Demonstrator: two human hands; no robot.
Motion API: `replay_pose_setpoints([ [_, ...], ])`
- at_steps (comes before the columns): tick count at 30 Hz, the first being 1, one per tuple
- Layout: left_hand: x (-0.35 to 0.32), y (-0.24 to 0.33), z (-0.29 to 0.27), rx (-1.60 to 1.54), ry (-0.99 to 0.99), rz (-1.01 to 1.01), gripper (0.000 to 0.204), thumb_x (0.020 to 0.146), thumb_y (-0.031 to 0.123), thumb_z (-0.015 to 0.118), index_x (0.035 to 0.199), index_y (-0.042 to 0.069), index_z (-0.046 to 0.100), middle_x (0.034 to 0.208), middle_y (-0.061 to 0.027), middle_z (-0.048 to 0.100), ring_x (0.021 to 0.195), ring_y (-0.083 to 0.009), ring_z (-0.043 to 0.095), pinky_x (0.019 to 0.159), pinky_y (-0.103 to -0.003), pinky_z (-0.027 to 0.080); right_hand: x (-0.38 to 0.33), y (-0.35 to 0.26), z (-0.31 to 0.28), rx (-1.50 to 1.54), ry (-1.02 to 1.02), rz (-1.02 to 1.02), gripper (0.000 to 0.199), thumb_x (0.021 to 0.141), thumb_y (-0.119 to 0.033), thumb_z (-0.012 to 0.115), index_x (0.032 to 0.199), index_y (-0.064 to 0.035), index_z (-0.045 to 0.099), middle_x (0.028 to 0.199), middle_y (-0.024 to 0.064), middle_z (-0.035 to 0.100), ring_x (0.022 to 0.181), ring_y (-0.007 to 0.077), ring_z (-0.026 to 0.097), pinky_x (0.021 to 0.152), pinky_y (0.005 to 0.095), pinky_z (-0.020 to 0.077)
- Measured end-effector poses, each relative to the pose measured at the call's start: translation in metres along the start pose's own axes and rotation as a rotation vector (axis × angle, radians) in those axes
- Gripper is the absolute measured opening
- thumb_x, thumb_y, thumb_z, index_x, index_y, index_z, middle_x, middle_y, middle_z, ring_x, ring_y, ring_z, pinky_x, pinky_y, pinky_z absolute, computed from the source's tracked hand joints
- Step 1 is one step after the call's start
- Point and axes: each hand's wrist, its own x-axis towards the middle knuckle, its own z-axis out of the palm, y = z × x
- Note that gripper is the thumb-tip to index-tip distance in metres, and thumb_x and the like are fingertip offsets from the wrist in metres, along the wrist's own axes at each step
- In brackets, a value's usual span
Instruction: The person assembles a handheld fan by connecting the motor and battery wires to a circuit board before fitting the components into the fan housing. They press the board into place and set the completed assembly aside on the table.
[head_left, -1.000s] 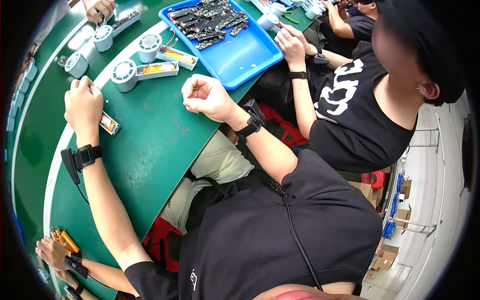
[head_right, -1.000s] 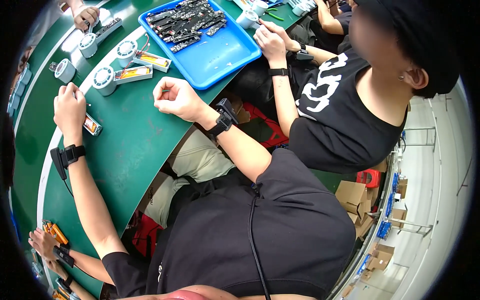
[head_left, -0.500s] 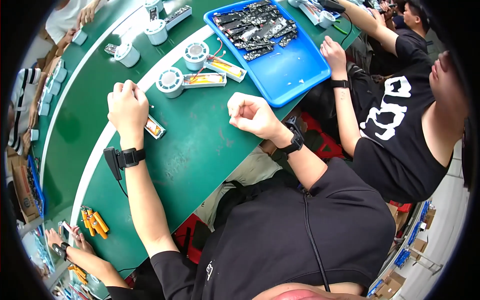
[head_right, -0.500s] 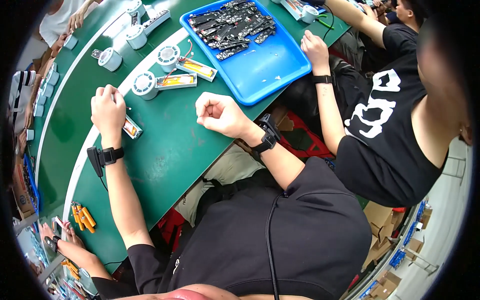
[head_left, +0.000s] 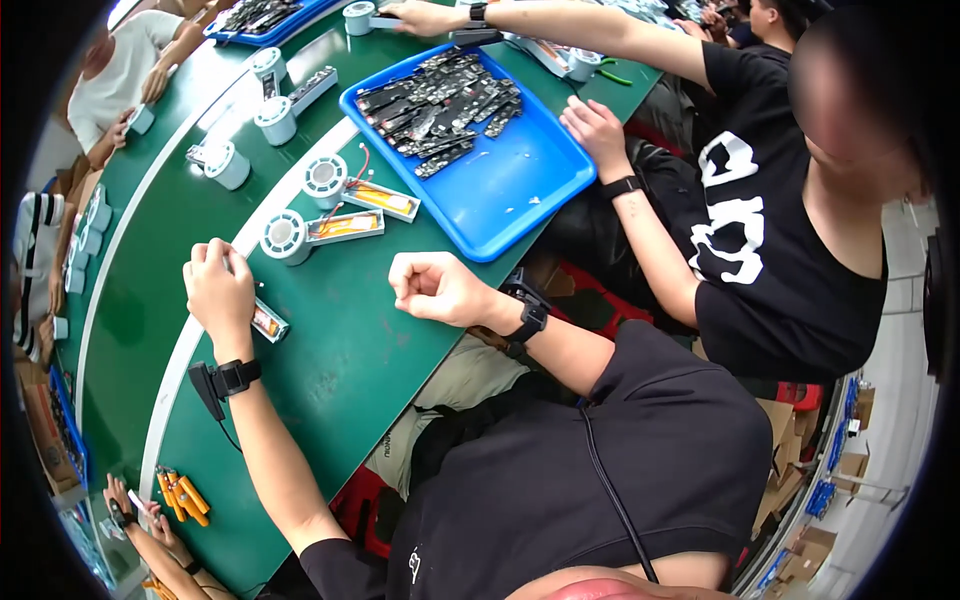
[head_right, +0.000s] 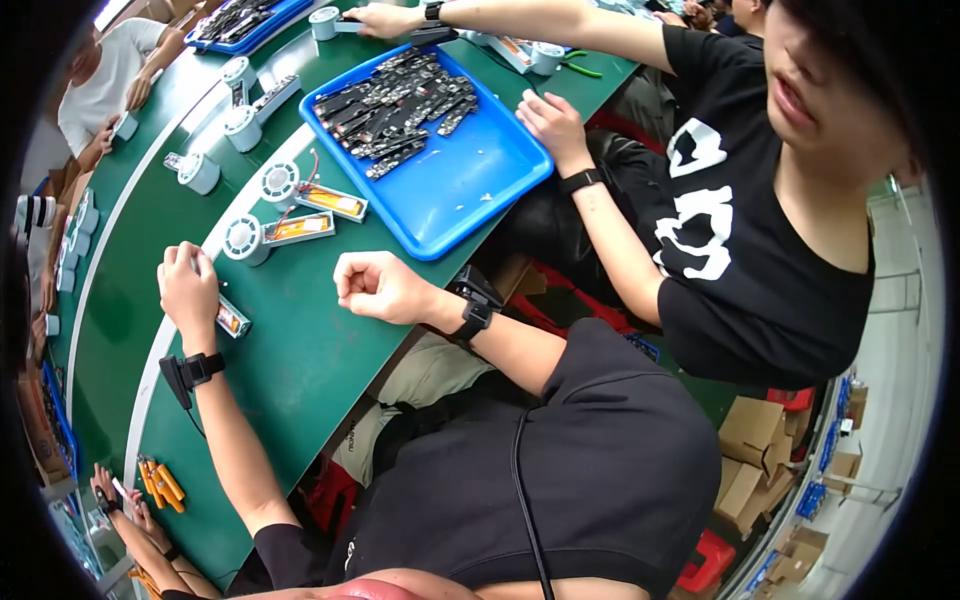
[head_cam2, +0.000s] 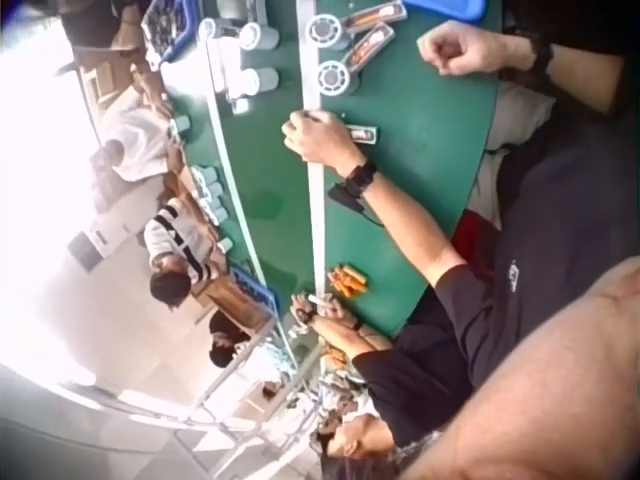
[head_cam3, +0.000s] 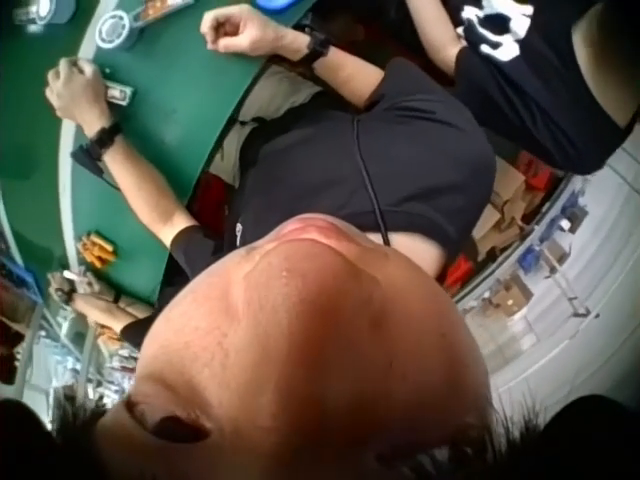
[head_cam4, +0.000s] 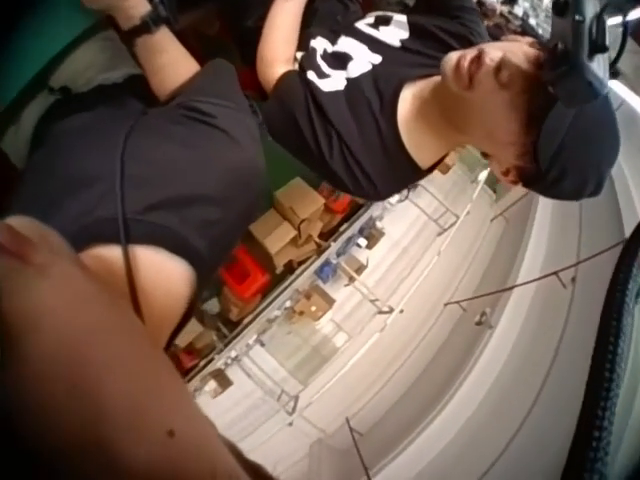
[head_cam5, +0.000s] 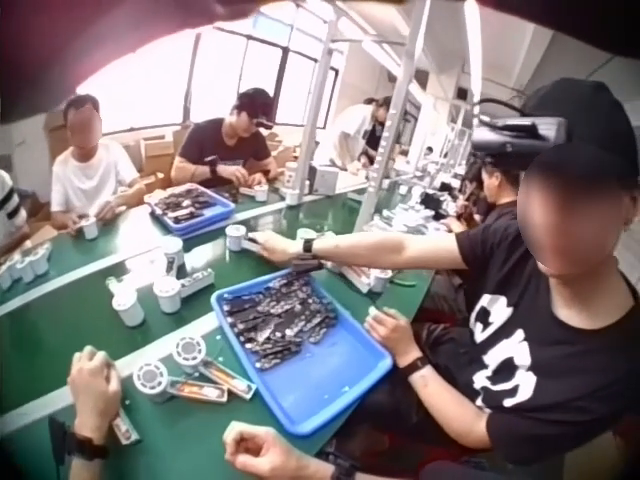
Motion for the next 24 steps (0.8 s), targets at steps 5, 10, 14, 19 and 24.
replay_pose_setpoints([
  [5,-0.004,-0.006,-0.001,0.04,0.009,0.005,0.01,0.092,0.019,0.061,0.091,0.011,0.066,0.1,-0.004,0.064,0.095,-0.0286,0.062,0.077,-0.044,0.054,0.0,0.002,0.006,-0.007,0.044,-0.044,0.015,0.088,0.01,0.063,0.093,-0.003,0.056,0.092,-0.0007,0.053,0.082,0.0059,0.056,0.074,0.023,0.0487],
  [10,-0.003,-0.009,0.003,0.025,0.041,0.001,0.011,0.092,0.021,0.06,0.09,0.011,0.066,0.1,-0.0039,0.064,0.095,-0.0286,0.063,0.076,-0.044,0.054,-0.002,-0.002,0.009,-0.04,0.11,-0.032,0.012,0.091,0.007,0.064,0.095,-0.0025,0.058,0.091,-0.0006,0.058,0.081,0.0062,0.057,0.074,0.0231,0.0488],
  [14,-0.003,-0.009,0.004,0.031,0.056,0.005,0.01,0.09,0.021,0.062,0.087,0.012,0.066,0.098,-0.003,0.064,0.093,-0.0277,0.063,0.072,-0.044,0.055,0.0,-0.011,0.012,-0.028,0.126,-0.009,0.009,0.093,0.003,0.066,0.098,-0.0015,0.06,0.091,0.0002,0.061,0.082,0.0065,0.059,0.075,0.0228,0.0491],
  [19,-0.003,-0.009,0.005,0.035,0.081,0.041,0.01,0.089,0.021,0.064,0.086,0.012,0.066,0.096,-0.0027,0.064,0.091,-0.0274,0.063,0.07,-0.043,0.055,-0.009,-0.047,0.008,-0.217,0.045,-0.034,0.012,0.096,-0.002,0.066,0.107,0.0006,0.064,0.094,0.0016,0.066,0.083,0.0062,0.06,0.074,0.0217,0.0492],
  [24,-0.001,-0.007,0.004,0.08,0.043,0.022,0.011,0.091,0.022,0.062,0.088,0.012,0.066,0.098,-0.003,0.064,0.093,-0.028,0.063,0.073,-0.044,0.054,0.014,-0.109,-0.07,-0.617,0.354,-0.21,0.02,0.097,-0.007,0.068,0.116,-0.0015,0.067,0.092,0.0001,0.068,0.084,0.0052,0.061,0.073,0.021,0.0497],
])
